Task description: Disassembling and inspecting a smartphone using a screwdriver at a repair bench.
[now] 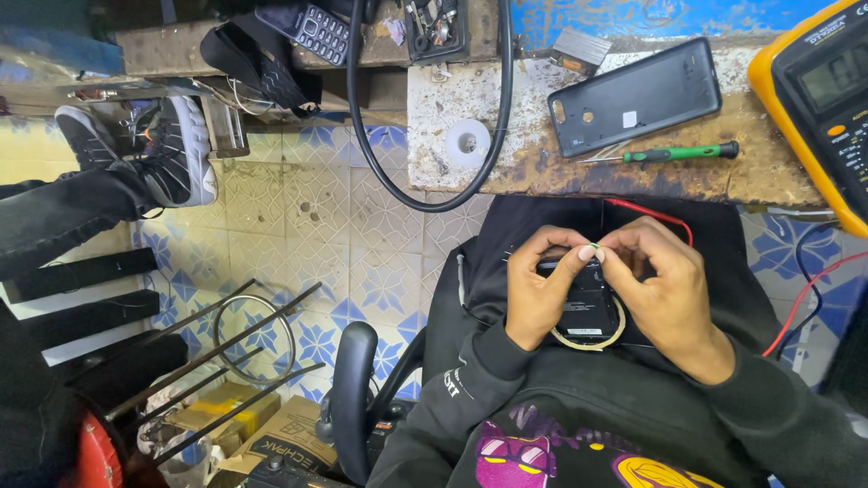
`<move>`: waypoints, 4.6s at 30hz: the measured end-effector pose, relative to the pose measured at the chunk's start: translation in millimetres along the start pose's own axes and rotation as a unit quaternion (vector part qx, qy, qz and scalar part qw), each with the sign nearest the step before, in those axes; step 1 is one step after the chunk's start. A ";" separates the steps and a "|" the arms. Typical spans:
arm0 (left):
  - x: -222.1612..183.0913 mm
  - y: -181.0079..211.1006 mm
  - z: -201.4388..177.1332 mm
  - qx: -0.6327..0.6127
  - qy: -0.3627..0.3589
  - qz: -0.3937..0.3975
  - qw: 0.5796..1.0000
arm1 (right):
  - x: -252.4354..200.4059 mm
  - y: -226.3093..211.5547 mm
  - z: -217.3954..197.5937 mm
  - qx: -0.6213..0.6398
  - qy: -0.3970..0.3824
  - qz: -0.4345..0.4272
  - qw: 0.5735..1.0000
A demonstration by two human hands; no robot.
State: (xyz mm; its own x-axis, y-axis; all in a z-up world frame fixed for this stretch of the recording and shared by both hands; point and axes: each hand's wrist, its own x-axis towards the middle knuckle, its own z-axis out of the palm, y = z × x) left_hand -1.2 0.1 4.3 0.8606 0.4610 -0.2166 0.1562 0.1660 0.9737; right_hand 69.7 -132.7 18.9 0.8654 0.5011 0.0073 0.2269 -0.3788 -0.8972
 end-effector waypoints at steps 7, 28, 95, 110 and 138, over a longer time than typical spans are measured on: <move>-1.8 -4.8 0.5 -0.007 0.029 0.008 1.000 | 2.8 -4.3 -2.4 -0.003 -0.015 -0.059 0.998; 2.9 -3.1 0.5 -0.009 0.035 -0.013 0.999 | -0.7 6.3 11.9 0.139 0.007 0.143 0.980; 9.3 50.8 -38.6 -0.133 -0.177 -0.175 0.959 | -27.1 -37.7 -32.1 0.212 -0.023 0.232 0.949; 6.6 42.1 -45.5 -0.203 -0.028 -0.122 0.971 | -53.4 -11.8 -47.6 0.062 -0.121 0.133 0.982; -28.9 41.8 -35.6 -0.056 -0.070 -0.193 0.977 | -51.6 -33.6 -30.1 0.072 0.139 0.086 0.984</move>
State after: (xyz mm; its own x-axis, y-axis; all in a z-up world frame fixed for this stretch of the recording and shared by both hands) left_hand -36.8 24.7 48.8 0.8067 0.2233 -0.5471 0.4349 0.4026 0.8055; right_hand 30.9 -169.2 61.9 0.9787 0.1997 -0.0465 0.0194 -0.3157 -0.9487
